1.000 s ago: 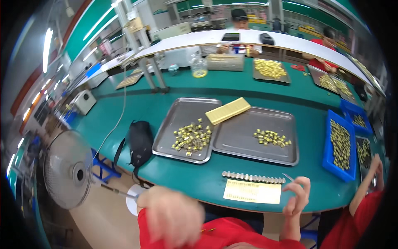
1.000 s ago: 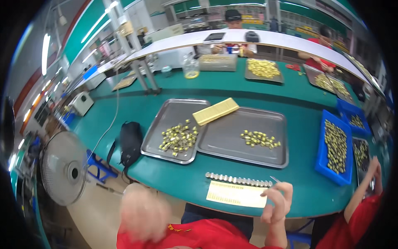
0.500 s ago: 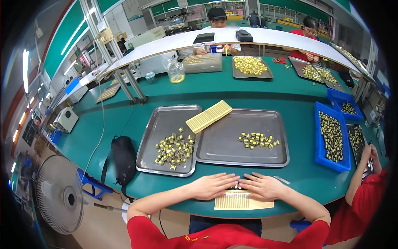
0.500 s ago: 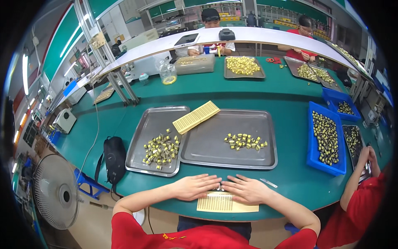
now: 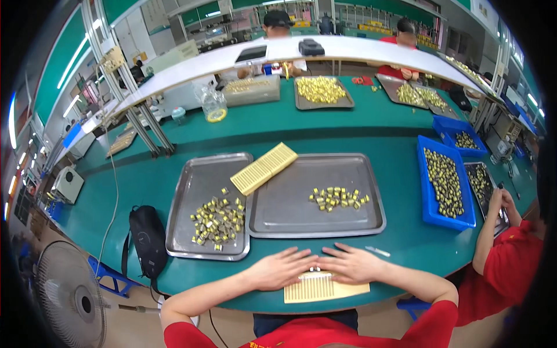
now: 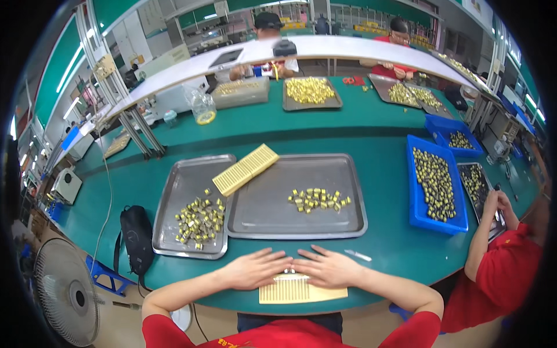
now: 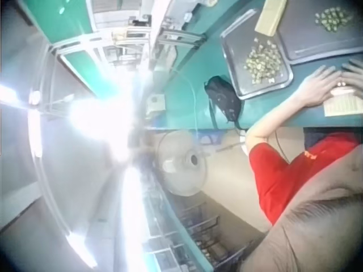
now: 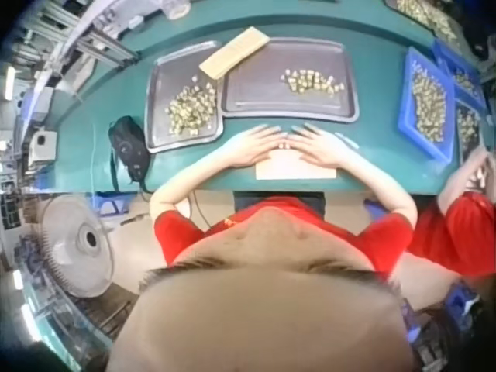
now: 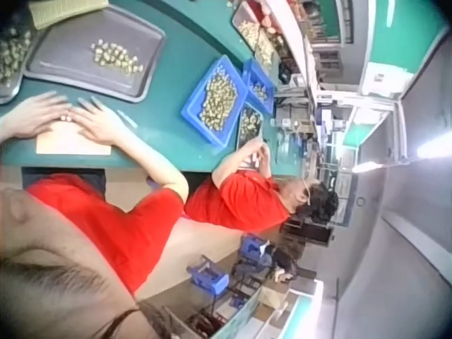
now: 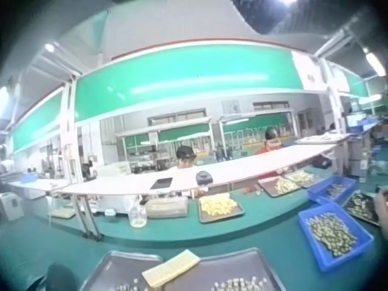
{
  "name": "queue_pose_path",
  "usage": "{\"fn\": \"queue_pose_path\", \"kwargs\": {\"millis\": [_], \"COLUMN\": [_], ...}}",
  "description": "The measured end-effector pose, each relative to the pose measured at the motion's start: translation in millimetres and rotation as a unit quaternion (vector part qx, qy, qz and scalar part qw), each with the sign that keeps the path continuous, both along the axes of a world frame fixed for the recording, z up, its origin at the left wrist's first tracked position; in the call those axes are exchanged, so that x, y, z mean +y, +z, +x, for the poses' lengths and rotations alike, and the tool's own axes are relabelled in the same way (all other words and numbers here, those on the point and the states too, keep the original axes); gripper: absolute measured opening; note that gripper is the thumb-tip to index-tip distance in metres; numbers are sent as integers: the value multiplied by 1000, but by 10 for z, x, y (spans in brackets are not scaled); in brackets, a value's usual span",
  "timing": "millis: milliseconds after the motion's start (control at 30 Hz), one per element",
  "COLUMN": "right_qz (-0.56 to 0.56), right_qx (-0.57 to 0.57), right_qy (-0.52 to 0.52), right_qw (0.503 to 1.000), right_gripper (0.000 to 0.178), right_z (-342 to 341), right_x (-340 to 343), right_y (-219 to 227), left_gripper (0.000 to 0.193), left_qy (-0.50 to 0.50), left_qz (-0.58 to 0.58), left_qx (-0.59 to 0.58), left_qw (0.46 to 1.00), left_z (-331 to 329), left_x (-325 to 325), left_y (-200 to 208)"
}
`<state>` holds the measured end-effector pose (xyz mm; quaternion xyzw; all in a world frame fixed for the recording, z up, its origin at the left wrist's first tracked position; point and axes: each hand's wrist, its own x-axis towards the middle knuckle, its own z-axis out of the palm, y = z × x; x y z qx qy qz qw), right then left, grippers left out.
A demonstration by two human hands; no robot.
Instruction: Placing small electronic components into a plastic jig for assembly.
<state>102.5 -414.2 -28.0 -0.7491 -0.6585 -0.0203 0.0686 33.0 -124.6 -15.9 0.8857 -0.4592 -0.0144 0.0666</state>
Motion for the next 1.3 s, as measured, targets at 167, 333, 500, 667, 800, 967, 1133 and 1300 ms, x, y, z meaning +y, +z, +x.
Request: {"fn": "queue_pose_path", "kwargs": {"millis": [167,333,500,667,800,967,1133,1300], "right_qz": [95,43,14,3,25,37,54,31], "right_qx": [-69,-192,-168,-206,-192,-147,-134,-107], "right_qy": [18,-56,-96,-90,-120,-84,-98,-101], "right_qw": [993,979,981,974,974,985,985,989], "right_gripper": [46,47,53,59,59,50,38,33], "right_z": [170,146,71,53,81,90,122,167], "right_x": [-53,-148,-53,-125,-229,-62,34,104], "right_y": [308,291,116,117,63,81,-13,65], "left_gripper": [66,54,49,48,47,46,46,46], "left_qy": [134,144,133,144,144,133,130,152], "left_qz": [-130,-15,-3,-11,-19,-22,-43,-44], "left_qx": [7,-93,-167,-158,-124,-118,-108,-85], "left_qw": [982,985,977,977,982,984,985,984], "left_z": [-30,-125,-92,-33,24,52,65,40], "left_x": [35,-54,-243,-309,-328,-320,-380,-406], "left_y": [329,151,-33,-160,-145,-218,-210,-200]}}
